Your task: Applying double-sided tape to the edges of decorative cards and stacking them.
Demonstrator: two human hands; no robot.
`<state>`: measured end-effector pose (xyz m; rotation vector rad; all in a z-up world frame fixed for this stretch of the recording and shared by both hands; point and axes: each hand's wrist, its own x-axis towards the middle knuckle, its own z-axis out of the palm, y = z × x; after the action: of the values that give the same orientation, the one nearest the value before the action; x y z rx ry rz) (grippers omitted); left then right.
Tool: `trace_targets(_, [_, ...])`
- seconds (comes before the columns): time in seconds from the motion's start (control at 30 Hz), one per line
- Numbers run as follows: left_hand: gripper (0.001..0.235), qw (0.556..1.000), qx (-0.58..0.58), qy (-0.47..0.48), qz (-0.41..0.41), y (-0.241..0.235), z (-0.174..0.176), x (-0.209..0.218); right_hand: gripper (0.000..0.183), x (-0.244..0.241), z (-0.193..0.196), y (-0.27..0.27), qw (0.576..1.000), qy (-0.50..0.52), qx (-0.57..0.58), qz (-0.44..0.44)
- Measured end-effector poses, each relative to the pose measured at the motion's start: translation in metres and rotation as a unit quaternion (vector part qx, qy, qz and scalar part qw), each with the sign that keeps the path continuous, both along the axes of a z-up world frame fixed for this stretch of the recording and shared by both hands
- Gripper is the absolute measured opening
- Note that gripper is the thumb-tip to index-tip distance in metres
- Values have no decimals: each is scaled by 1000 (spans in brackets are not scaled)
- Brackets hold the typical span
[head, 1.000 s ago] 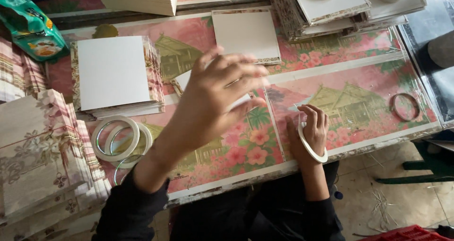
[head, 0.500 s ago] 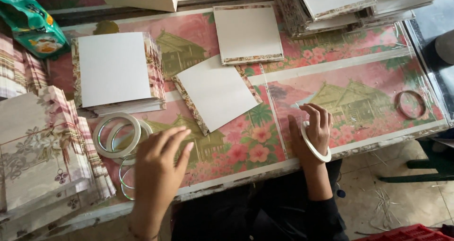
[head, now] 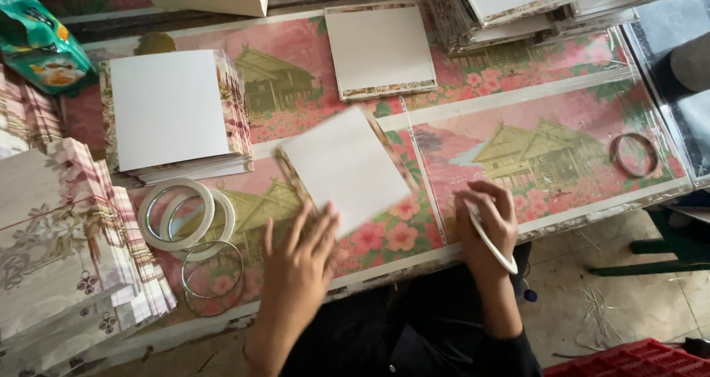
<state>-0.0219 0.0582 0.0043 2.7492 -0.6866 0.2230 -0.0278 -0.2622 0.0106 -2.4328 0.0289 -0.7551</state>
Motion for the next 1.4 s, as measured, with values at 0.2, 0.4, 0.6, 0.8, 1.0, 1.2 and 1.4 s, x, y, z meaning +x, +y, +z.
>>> trace_targets(0.2, [47,996,-81,-8,-44,-16,2,-31,11,-31,21,44,993,64,92,37])
trace_targets(0.4, [60,987,-143,38,-61,-17,1,-19,6,-42,19,88,977,119,125,125])
trace_targets(0.6, [19,982,-176,10,67,-9,-2,-17,5,-41,9,104,969,144,113,164])
trace_targets(0.8, [16,973,-189,57,120,-18,13,-17,4,-36,13,111,965,180,85,169])
trace_targets(1.0, [20,968,-187,100,134,-18,14,-17,4,-33,12,117,964,188,76,171])
trace_targets(1.2, [21,966,-178,122,143,-18,13,-18,4,-31,12,119,967,178,61,170])
trace_targets(1.4, [19,965,-181,123,145,-18,14,-18,5,-29,11,120,971,166,57,162])
